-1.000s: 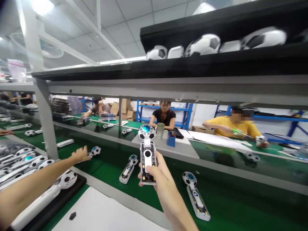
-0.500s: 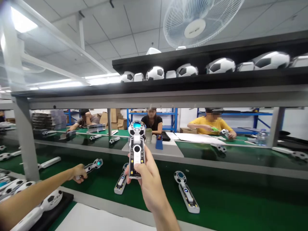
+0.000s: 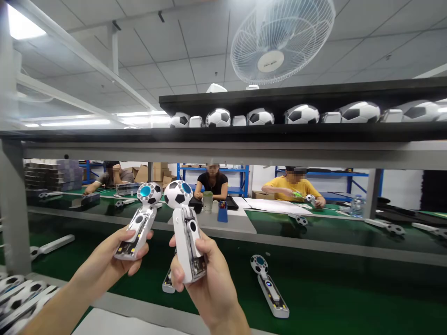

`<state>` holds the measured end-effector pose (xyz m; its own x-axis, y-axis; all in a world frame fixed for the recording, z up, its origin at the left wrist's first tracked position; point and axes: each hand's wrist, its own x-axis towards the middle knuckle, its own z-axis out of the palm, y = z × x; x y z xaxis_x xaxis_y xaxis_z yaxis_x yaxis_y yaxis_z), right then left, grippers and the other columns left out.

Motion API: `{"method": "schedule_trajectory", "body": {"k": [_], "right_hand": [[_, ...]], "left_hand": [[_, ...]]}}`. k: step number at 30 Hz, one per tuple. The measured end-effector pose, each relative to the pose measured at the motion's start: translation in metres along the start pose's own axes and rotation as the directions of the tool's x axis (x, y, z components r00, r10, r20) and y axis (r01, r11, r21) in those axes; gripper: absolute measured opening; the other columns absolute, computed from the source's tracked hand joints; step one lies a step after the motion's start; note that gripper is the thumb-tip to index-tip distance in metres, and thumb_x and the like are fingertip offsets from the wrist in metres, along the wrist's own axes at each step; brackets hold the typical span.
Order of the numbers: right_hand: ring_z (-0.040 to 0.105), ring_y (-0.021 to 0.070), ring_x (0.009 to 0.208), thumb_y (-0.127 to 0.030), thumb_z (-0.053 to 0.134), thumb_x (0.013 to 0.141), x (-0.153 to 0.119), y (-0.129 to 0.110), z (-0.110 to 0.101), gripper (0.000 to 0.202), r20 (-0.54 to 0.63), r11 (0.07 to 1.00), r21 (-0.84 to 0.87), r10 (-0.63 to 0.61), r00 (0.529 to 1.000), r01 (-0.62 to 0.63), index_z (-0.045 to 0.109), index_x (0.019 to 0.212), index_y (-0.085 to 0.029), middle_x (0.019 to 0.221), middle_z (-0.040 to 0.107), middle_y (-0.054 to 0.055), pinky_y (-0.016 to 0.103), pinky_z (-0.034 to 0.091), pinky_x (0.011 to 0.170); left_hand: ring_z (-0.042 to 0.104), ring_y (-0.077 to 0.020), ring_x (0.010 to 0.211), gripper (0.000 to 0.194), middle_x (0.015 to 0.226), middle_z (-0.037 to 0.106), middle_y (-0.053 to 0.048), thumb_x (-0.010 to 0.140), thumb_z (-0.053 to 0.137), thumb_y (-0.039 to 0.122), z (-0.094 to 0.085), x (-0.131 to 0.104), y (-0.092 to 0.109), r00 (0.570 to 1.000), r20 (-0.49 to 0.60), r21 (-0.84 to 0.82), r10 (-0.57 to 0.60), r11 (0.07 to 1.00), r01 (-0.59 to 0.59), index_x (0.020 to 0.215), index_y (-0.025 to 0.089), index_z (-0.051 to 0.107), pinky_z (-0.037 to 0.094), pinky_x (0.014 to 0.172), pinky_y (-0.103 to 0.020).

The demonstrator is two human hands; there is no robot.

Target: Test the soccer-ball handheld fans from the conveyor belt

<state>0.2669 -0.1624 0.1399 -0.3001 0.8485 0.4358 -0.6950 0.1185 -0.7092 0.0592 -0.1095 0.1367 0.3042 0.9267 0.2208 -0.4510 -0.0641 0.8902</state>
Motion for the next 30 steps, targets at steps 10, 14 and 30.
{"method": "schedule_trajectory", "body": {"k": [10,14,30], "right_hand": [[0.063,0.0163,0.056,-0.04,0.056,0.089,-0.007,0.0,0.007,0.03,0.028,0.991,-0.123,0.05,0.998,-0.046,0.067,0.103,-0.016,0.073,0.069,0.009,0.024,0.045,0.053],[0.07,0.025,0.08,-0.032,0.072,0.079,-0.005,0.009,0.012,0.046,-0.217,0.922,-0.386,-0.055,0.975,-0.034,0.052,0.12,-0.024,0.099,0.073,0.01,0.035,0.054,0.069],[0.064,0.028,0.1,-0.034,0.069,0.083,0.003,0.029,0.014,0.065,-0.274,0.762,-0.647,-0.196,0.942,-0.029,0.038,0.14,-0.03,0.121,0.064,0.008,0.039,0.054,0.081]], "left_hand": [[0.066,-0.0186,0.075,0.021,0.103,0.063,-0.01,0.093,0.052,0.031,0.006,-0.035,-0.014,0.921,0.387,-0.288,0.042,0.954,0.078,0.104,0.017,0.064,0.057,0.04,-0.022],[0.066,-0.025,0.089,0.027,0.113,0.061,-0.01,0.091,0.057,0.024,0.005,-0.035,-0.017,0.945,0.315,-0.124,0.085,0.991,-0.048,0.118,0.024,0.054,0.061,0.047,-0.032],[0.063,-0.0217,0.085,0.07,0.109,0.057,-0.007,0.089,0.058,0.02,0.005,-0.03,-0.022,0.952,0.275,-0.128,0.136,0.986,-0.104,0.143,0.039,0.019,0.059,0.049,-0.031]]}}
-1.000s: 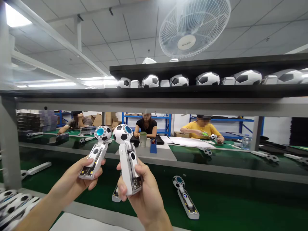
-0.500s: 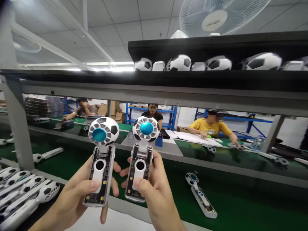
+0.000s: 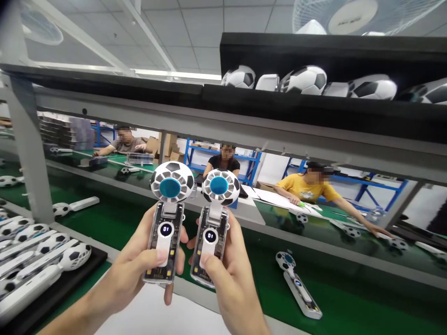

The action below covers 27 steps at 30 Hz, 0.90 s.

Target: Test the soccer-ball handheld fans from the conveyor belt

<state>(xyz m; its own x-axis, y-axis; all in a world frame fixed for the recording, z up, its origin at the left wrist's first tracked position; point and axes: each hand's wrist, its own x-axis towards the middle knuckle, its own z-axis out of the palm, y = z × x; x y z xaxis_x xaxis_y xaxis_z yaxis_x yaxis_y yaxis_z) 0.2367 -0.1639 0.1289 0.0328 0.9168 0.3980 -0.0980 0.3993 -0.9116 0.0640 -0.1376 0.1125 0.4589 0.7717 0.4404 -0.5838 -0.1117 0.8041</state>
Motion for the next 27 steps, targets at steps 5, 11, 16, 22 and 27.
{"method": "schedule_trajectory", "body": {"k": [5,11,16,22,27], "right_hand": [[0.064,0.0231,0.085,-0.031,0.068,0.084,0.0,0.003,0.001,0.063,0.014,1.0,0.027,0.004,1.0,-0.004,0.039,0.139,-0.03,0.113,0.066,0.006,0.035,0.055,0.074],[0.064,0.0239,0.071,-0.032,0.071,0.079,0.001,0.002,-0.004,0.074,0.07,0.992,0.107,0.054,0.996,-0.061,0.035,0.143,-0.028,0.097,0.069,0.007,0.038,0.054,0.064],[0.067,0.0272,0.072,-0.03,0.073,0.076,-0.002,-0.005,-0.001,0.088,0.121,0.987,0.14,0.059,0.991,-0.076,0.027,0.151,-0.032,0.099,0.069,0.007,0.041,0.055,0.061],[0.066,0.0276,0.082,-0.033,0.073,0.077,-0.003,-0.005,0.0,0.087,0.102,0.982,0.161,0.085,0.991,-0.101,0.027,0.151,-0.035,0.111,0.067,0.007,0.038,0.054,0.061],[0.066,0.0262,0.084,-0.032,0.07,0.083,-0.001,0.0,-0.004,0.077,0.095,0.983,0.157,0.084,0.992,-0.098,0.03,0.149,-0.033,0.117,0.066,0.008,0.038,0.052,0.067]], "left_hand": [[0.063,-0.0196,0.083,0.062,0.109,0.057,-0.007,0.09,0.058,0.021,0.001,0.0,-0.002,0.999,0.031,-0.01,0.011,1.0,-0.01,0.14,0.036,0.024,0.059,0.05,-0.029],[0.063,-0.0188,0.082,0.068,0.104,0.059,-0.006,0.09,0.061,0.024,-0.002,0.0,-0.004,0.998,0.065,-0.007,-0.005,1.0,0.006,0.141,0.036,0.018,0.058,0.054,-0.029],[0.063,-0.0173,0.076,0.074,0.094,0.062,-0.004,0.088,0.065,0.022,-0.002,0.001,-0.006,0.995,0.097,-0.022,0.029,0.999,-0.027,0.142,0.035,0.017,0.055,0.053,-0.026],[0.064,-0.0205,0.084,0.068,0.11,0.058,-0.007,0.091,0.061,0.023,0.0,0.0,-0.004,0.998,0.055,-0.037,0.015,0.999,-0.013,0.141,0.039,0.018,0.058,0.054,-0.031],[0.064,-0.0188,0.078,0.056,0.106,0.057,-0.005,0.093,0.058,0.025,-0.002,0.0,-0.008,0.999,0.029,-0.044,0.021,0.999,-0.02,0.137,0.038,0.025,0.056,0.047,-0.027]]}}
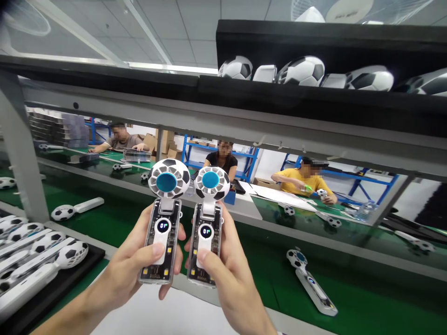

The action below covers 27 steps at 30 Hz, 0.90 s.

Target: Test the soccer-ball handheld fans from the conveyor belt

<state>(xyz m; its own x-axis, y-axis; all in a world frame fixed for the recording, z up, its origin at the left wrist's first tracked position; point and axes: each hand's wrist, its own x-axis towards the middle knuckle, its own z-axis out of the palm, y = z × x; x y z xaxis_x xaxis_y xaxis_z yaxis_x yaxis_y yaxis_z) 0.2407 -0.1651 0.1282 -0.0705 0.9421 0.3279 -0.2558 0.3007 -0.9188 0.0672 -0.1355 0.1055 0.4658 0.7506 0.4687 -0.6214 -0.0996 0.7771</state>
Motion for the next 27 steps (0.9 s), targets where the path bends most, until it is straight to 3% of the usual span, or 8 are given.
{"method": "schedule_trajectory", "body": {"k": [6,21,25,27], "right_hand": [[0.065,0.0291,0.095,-0.033,0.071,0.082,0.001,0.002,0.0,0.076,-0.005,1.0,-0.008,0.002,1.0,-0.002,0.032,0.147,-0.031,0.118,0.065,0.009,0.038,0.053,0.072],[0.068,0.0231,0.074,-0.032,0.068,0.085,0.003,0.007,0.0,0.067,0.057,0.998,0.019,-0.054,0.997,0.053,0.035,0.143,-0.03,0.105,0.068,0.007,0.035,0.058,0.06],[0.067,0.019,0.067,-0.033,0.074,0.08,0.008,0.014,0.0,0.05,-0.137,0.985,-0.03,-0.173,0.975,0.171,0.051,0.124,-0.027,0.096,0.069,0.004,0.029,0.057,0.054],[0.064,0.0174,0.059,-0.039,0.074,0.079,0.011,0.016,0.001,0.038,-0.137,0.992,0.055,-0.105,0.985,0.113,0.057,0.109,-0.024,0.083,0.068,0.002,0.027,0.053,0.049]], "left_hand": [[0.064,-0.0188,0.079,0.048,0.106,0.057,-0.004,0.093,0.057,0.026,-0.002,0.003,0.001,1.0,0.007,-0.019,0.004,1.0,-0.004,0.132,0.036,0.031,0.056,0.046,-0.026],[0.067,-0.0203,0.077,0.052,0.106,0.058,-0.005,0.092,0.058,0.025,0.001,0.004,0.002,1.0,0.01,-0.016,-0.005,1.0,0.005,0.133,0.034,0.026,0.059,0.05,-0.032],[0.07,-0.019,0.072,0.043,0.097,0.064,-0.003,0.091,0.06,0.032,0.001,0.004,0.001,0.992,-0.128,0.038,-0.006,0.999,0.011,0.127,0.028,0.036,0.058,0.063,-0.033],[0.067,-0.017,0.065,0.027,0.082,0.066,-0.003,0.089,0.062,0.036,0.0,0.005,-0.001,0.972,-0.232,0.127,-0.016,0.991,0.046,0.107,0.02,0.051,0.054,0.058,-0.027]]}}
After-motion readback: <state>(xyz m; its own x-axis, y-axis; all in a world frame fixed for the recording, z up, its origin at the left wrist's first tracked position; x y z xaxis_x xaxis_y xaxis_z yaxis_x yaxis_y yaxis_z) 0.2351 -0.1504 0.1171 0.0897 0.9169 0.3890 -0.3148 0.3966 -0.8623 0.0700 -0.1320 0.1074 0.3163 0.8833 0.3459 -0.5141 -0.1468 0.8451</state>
